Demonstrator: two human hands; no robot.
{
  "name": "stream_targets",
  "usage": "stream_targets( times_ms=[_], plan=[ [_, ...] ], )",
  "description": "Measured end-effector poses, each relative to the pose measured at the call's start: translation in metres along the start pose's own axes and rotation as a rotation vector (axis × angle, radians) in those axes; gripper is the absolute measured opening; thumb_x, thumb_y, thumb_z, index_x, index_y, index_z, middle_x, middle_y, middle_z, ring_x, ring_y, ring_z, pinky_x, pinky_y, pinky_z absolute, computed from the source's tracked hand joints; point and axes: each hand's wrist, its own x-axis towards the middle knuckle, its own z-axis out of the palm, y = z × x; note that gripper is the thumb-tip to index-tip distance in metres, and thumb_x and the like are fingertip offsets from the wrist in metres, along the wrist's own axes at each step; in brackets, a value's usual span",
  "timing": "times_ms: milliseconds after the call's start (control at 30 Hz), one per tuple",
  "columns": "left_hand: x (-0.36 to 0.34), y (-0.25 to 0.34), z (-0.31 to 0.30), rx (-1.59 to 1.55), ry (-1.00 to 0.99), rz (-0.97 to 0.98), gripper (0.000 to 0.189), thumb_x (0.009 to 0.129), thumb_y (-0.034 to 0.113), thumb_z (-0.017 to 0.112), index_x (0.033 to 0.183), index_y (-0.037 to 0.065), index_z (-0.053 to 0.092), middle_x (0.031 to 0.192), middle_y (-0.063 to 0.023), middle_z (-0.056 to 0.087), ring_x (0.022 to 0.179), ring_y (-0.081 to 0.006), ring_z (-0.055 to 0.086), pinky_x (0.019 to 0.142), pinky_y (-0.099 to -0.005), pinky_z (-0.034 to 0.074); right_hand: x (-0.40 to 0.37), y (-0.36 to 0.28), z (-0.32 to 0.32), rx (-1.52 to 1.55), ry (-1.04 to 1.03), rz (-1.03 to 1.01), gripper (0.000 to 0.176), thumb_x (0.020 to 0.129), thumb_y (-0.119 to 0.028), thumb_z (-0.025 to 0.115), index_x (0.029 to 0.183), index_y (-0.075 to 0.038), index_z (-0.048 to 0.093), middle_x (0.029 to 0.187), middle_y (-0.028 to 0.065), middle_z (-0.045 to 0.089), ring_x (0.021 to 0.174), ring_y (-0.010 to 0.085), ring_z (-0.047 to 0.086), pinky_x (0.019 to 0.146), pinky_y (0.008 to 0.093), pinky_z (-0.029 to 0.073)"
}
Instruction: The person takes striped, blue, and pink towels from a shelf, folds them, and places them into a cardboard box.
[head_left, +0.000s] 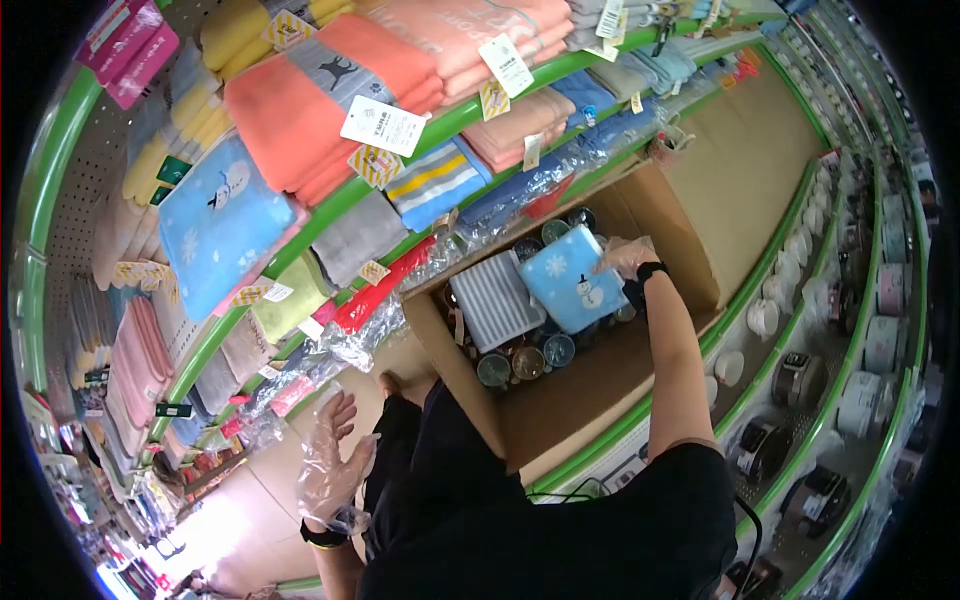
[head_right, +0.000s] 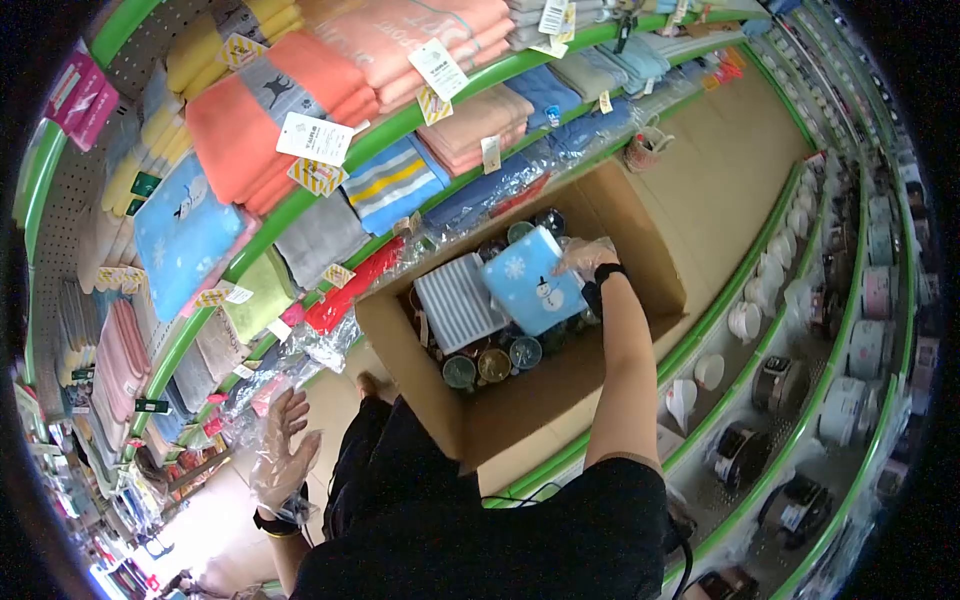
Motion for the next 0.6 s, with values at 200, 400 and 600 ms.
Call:
stream_targets(
  times_ms=[200, 400, 600],
  plan=[
    [0.015, -0.029, 0.012, 0.015, 0.047, -0.152, 0.066, 0.082, 0.001, 0.063, 0.139, 0.001, 0.030, 0.130, -0.0174, 0.049, 0.117, -0.0258, 0.051, 0.094, -0.0358, 0.043, 0.100, 0.046, 0.077, 0.254, 0.215, 0.223, 0.071, 0.074, -0.046, 0.067, 0.135, -0.016, 0.047, 0.138, 0.0115, 0.048, 0.125, 0.0289, 0.047, 0.102, 0.0403, 0.038],
    [0.032, -0.004, 0.014, -0.115, 0.071, -0.129, 0.069, 0.083, -0.006, 0.054, 0.143, 0.004, 0.022, 0.131, -0.0170, 0.046, 0.116, -0.0243, 0.049, 0.096, -0.0355, 0.040, 0.145, 0.079, 0.113, 0.230, 0.438, 0.187, 0.045, 0.077, -0.026, 0.064, 0.118, -0.009, 0.055, 0.114, 0.0189, 0.061, 0.109, 0.0363, 0.057, 0.091, 0.0425, 0.046],
    [0.038, 0.018, 0.022, -0.205, 0.073, -0.030, 0.075, 0.081, -0.010, 0.052, 0.146, 0.006, 0.017, 0.128, -0.0154, 0.046, 0.115, -0.0237, 0.049, 0.096, -0.0345, 0.039, 0.110, 0.018, 0.123, 0.417, 0.892, 0.351, 0.050, 0.076, -0.023, 0.063, 0.122, -0.007, 0.051, 0.125, 0.0179, 0.056, 0.114, 0.0364, 0.052, 0.097, 0.0420, 0.044]
  ],
)
